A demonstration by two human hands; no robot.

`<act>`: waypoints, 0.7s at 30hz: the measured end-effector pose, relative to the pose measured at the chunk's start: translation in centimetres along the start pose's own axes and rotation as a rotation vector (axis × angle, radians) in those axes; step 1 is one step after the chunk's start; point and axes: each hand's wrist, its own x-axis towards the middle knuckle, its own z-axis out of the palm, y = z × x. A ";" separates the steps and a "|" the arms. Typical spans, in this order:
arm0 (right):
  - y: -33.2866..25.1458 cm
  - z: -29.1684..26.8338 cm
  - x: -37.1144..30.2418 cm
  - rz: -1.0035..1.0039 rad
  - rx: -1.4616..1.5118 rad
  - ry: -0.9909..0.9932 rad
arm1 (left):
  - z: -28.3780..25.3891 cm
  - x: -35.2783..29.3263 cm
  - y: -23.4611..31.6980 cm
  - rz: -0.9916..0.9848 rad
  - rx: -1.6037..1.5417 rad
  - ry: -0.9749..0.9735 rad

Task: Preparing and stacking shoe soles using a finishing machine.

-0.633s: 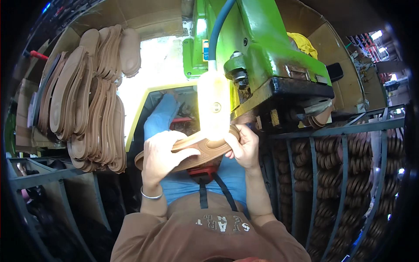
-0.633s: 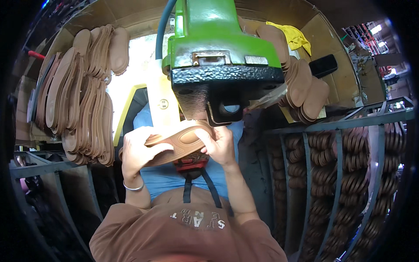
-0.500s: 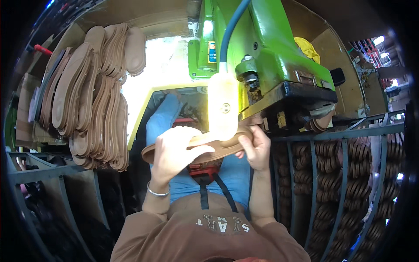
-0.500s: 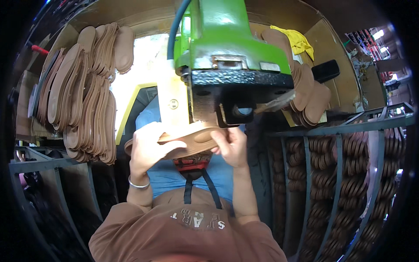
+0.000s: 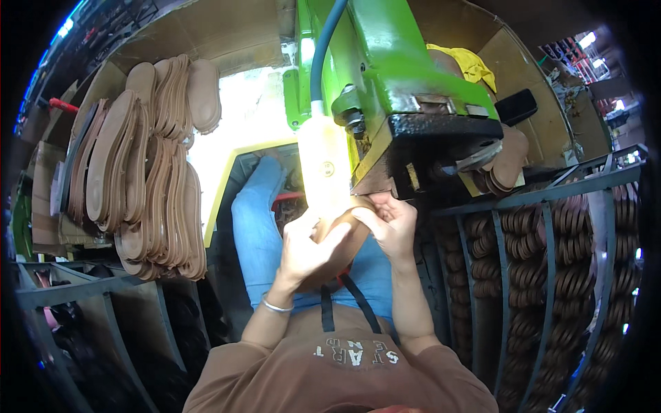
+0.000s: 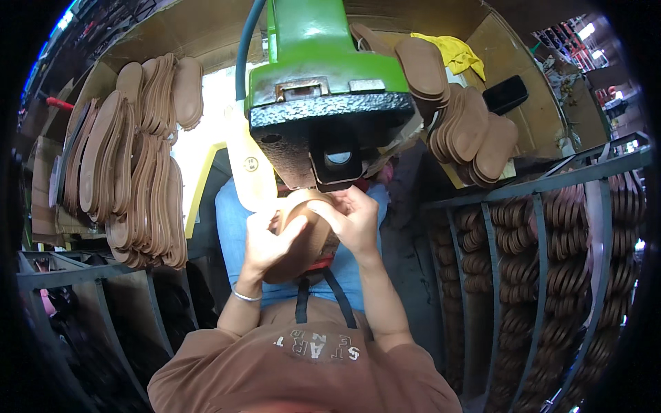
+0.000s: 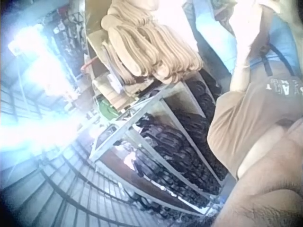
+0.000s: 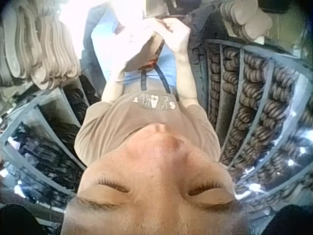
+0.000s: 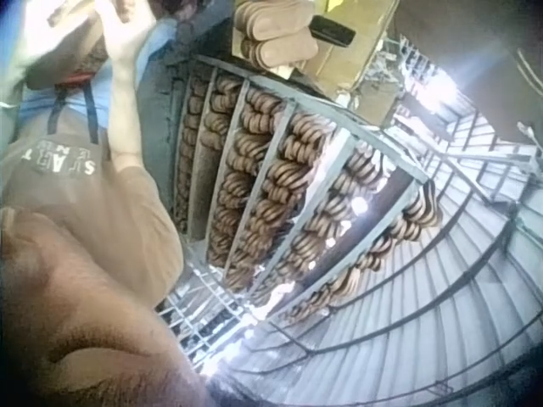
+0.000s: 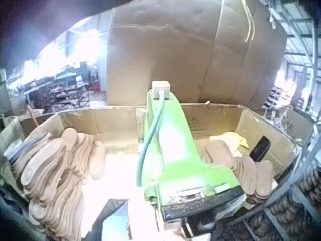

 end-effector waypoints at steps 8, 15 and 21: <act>7.1 -6.6 -12.7 0.540 -0.122 -0.321 | 4.2 0.5 -0.2 -0.130 -0.222 0.010; 5.0 -13.6 -13.4 0.351 0.205 0.274 | 3.2 -0.6 -1.2 -0.223 -0.373 -0.002; -0.1 -14.2 -5.3 0.077 0.080 0.424 | 1.1 1.1 -0.7 -0.057 -0.168 -0.090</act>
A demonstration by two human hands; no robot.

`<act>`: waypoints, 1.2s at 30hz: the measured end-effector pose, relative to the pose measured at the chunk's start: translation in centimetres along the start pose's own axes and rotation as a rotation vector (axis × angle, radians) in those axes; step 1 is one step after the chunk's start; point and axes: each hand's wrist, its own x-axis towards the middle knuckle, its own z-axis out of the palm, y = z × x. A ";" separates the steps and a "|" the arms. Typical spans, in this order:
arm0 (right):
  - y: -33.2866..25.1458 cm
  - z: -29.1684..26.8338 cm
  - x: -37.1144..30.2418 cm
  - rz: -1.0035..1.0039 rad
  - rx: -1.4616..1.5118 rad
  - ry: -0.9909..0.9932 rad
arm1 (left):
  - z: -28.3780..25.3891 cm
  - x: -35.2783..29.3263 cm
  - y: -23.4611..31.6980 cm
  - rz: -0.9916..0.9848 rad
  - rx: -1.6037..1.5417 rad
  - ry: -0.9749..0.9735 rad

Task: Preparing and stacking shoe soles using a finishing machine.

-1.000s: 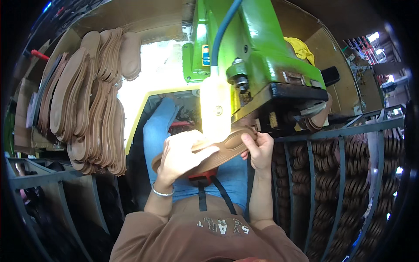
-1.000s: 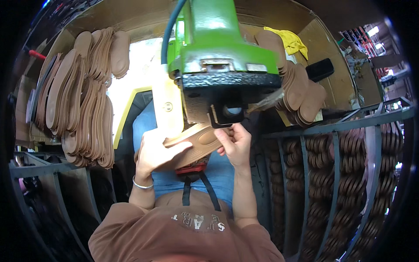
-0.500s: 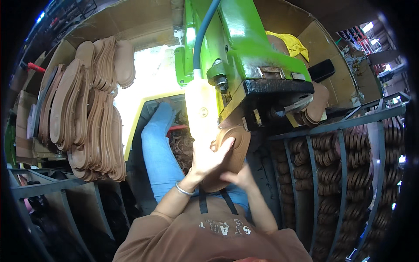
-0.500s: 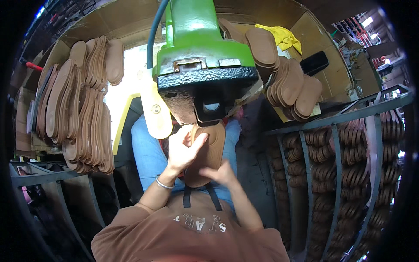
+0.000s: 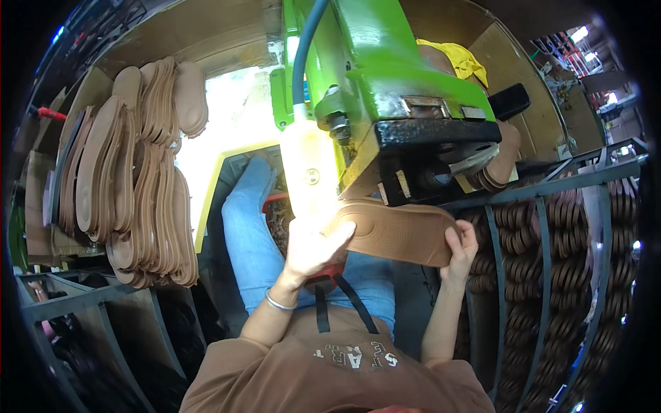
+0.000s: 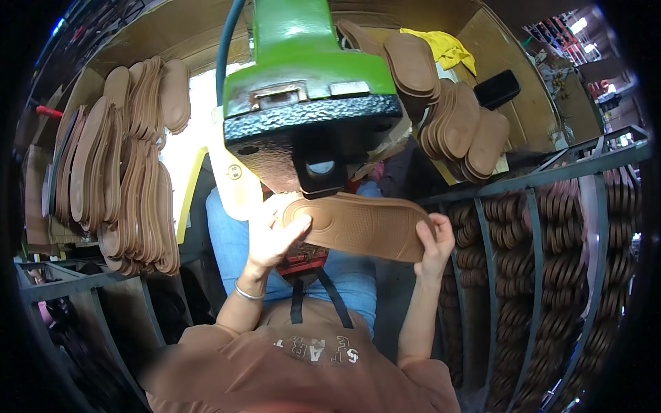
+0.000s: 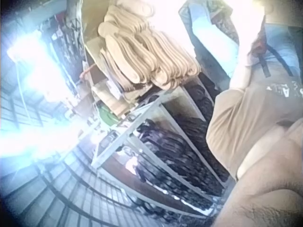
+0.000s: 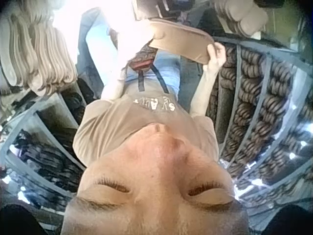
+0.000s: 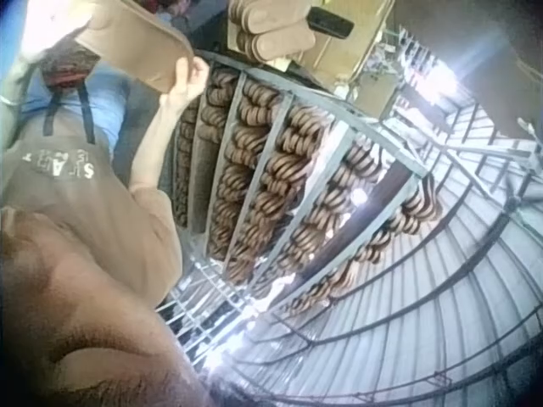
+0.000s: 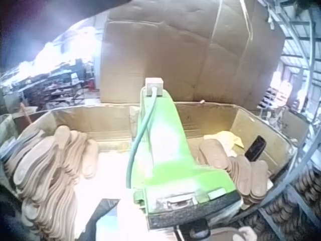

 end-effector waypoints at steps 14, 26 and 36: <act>-1.6 13.9 0.3 0.055 0.100 -0.329 | -11.7 -6.2 -2.8 -0.256 -0.382 0.176; 3.8 19.3 -1.9 -0.251 -0.092 -0.402 | -9.6 -14.4 -8.5 -0.388 -0.361 0.119; 9.9 9.1 -12.1 -0.015 -0.192 -0.169 | -6.5 -4.3 -6.4 -0.330 -0.283 -0.304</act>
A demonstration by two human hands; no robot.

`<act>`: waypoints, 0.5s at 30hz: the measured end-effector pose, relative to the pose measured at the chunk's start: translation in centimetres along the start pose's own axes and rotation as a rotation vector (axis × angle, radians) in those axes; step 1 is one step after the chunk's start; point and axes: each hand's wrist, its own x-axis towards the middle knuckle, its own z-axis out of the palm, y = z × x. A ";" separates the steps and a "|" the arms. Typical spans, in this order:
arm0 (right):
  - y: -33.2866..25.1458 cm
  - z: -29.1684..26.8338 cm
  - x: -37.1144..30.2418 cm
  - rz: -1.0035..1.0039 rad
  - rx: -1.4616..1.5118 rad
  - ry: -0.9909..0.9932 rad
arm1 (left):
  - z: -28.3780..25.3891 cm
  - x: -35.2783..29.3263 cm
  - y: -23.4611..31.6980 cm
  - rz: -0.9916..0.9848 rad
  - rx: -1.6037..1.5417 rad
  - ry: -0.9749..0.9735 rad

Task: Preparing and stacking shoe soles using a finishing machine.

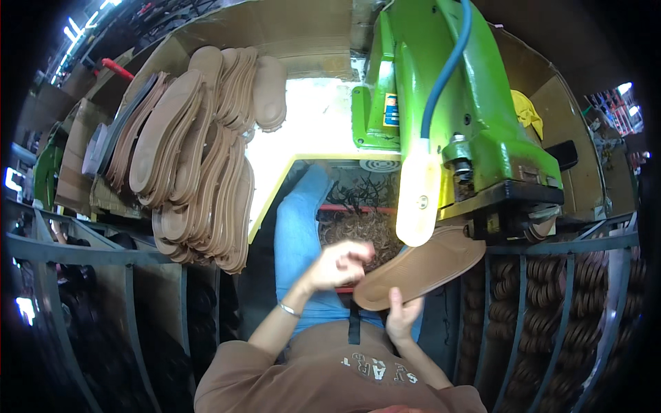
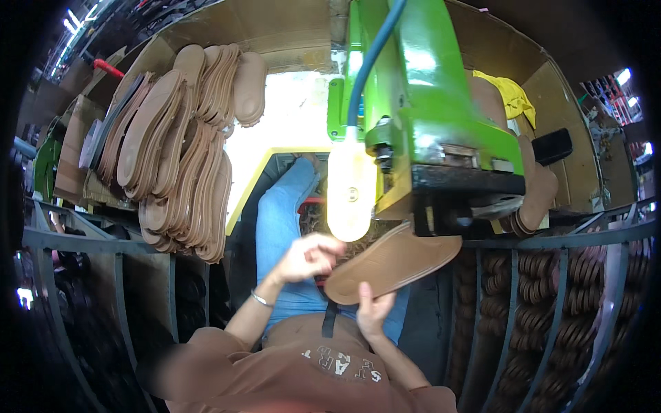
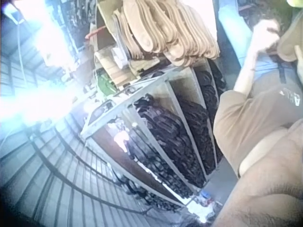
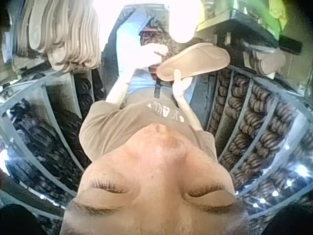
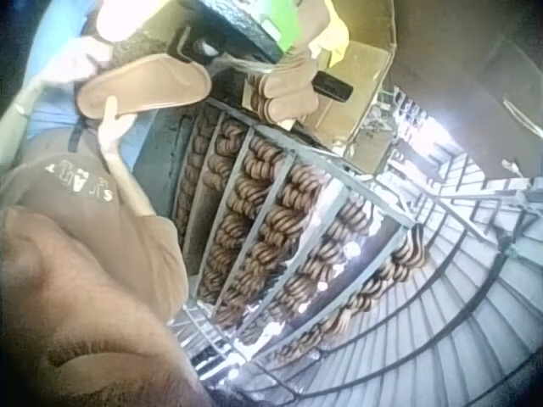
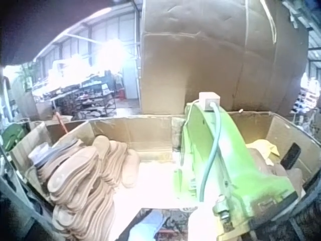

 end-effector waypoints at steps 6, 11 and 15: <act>-6.6 -10.7 9.0 -0.381 -0.192 0.485 | -12.7 11.8 9.6 0.567 0.869 0.997; -11.0 -20.5 20.9 -0.501 -0.305 0.670 | -32.4 16.0 8.8 0.121 1.298 1.344; -10.4 -28.7 27.5 -0.165 -0.403 0.678 | -17.9 18.6 11.3 -0.282 1.299 1.492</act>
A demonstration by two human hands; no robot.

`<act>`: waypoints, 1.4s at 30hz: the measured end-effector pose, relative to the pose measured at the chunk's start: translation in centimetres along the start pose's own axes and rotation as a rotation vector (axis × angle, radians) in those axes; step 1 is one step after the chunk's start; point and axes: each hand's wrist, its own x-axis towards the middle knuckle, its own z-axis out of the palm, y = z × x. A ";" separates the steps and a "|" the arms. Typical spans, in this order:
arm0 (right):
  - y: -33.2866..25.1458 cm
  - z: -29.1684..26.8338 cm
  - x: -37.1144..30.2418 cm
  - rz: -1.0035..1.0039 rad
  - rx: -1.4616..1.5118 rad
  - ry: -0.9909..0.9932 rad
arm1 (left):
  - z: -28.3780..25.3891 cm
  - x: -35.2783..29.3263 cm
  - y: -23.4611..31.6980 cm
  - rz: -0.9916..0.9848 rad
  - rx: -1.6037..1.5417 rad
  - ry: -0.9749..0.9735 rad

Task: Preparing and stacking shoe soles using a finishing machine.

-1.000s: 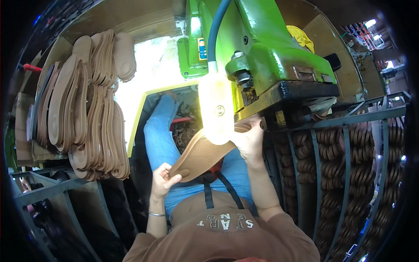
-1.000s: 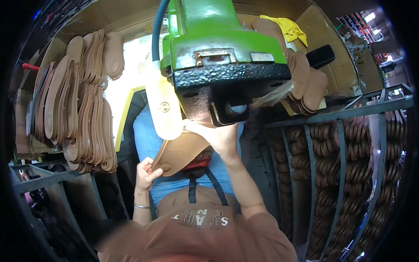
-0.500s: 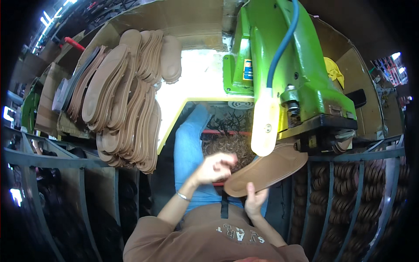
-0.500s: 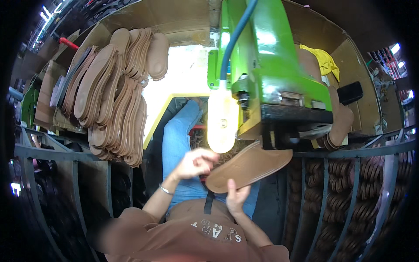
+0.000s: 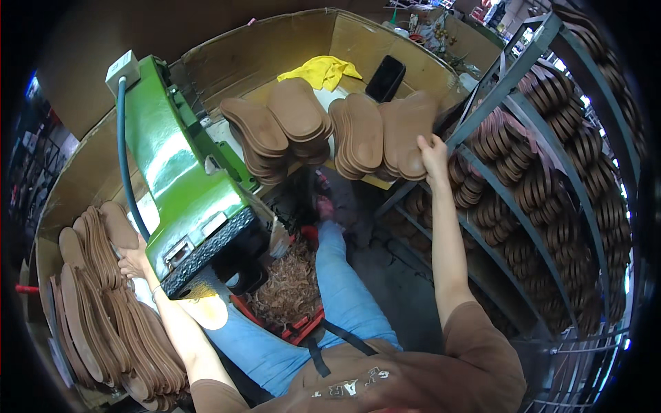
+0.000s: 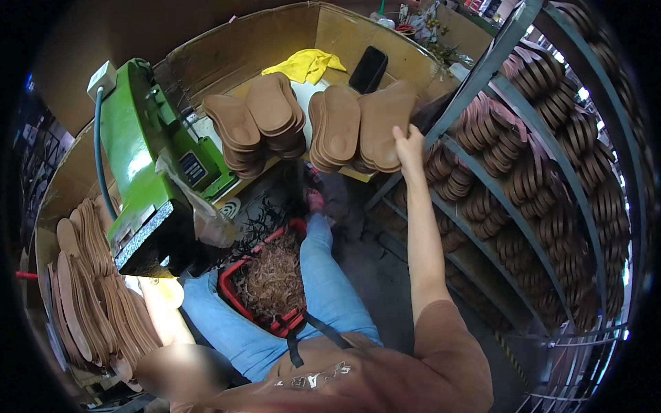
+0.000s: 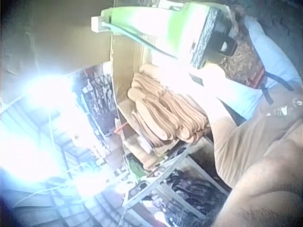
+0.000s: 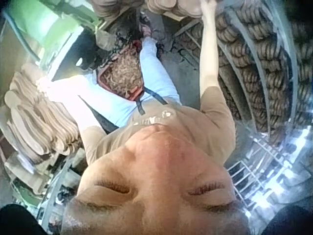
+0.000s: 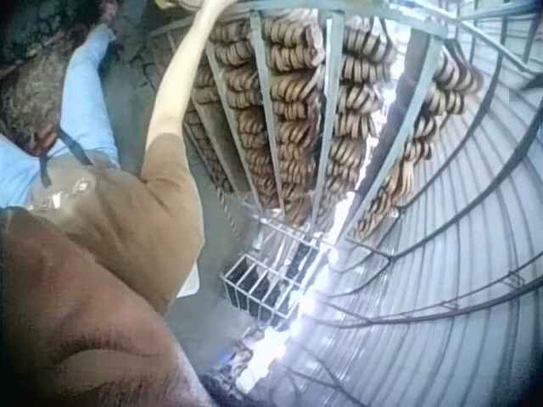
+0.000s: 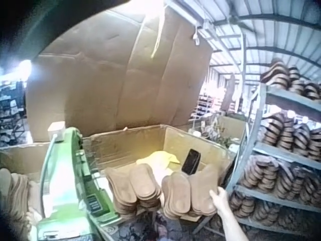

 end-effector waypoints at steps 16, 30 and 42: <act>0.8 7.0 -28.7 0.471 0.543 -0.848 | -12.6 -20.3 -15.2 0.270 -1.358 -0.436; 3.9 -0.6 -33.9 0.711 0.709 -0.808 | -11.8 -27.6 -4.9 0.146 -1.788 -1.486; 1.5 0.4 -39.3 0.799 0.599 -1.069 | -12.3 -26.9 -1.4 0.443 -1.188 -0.935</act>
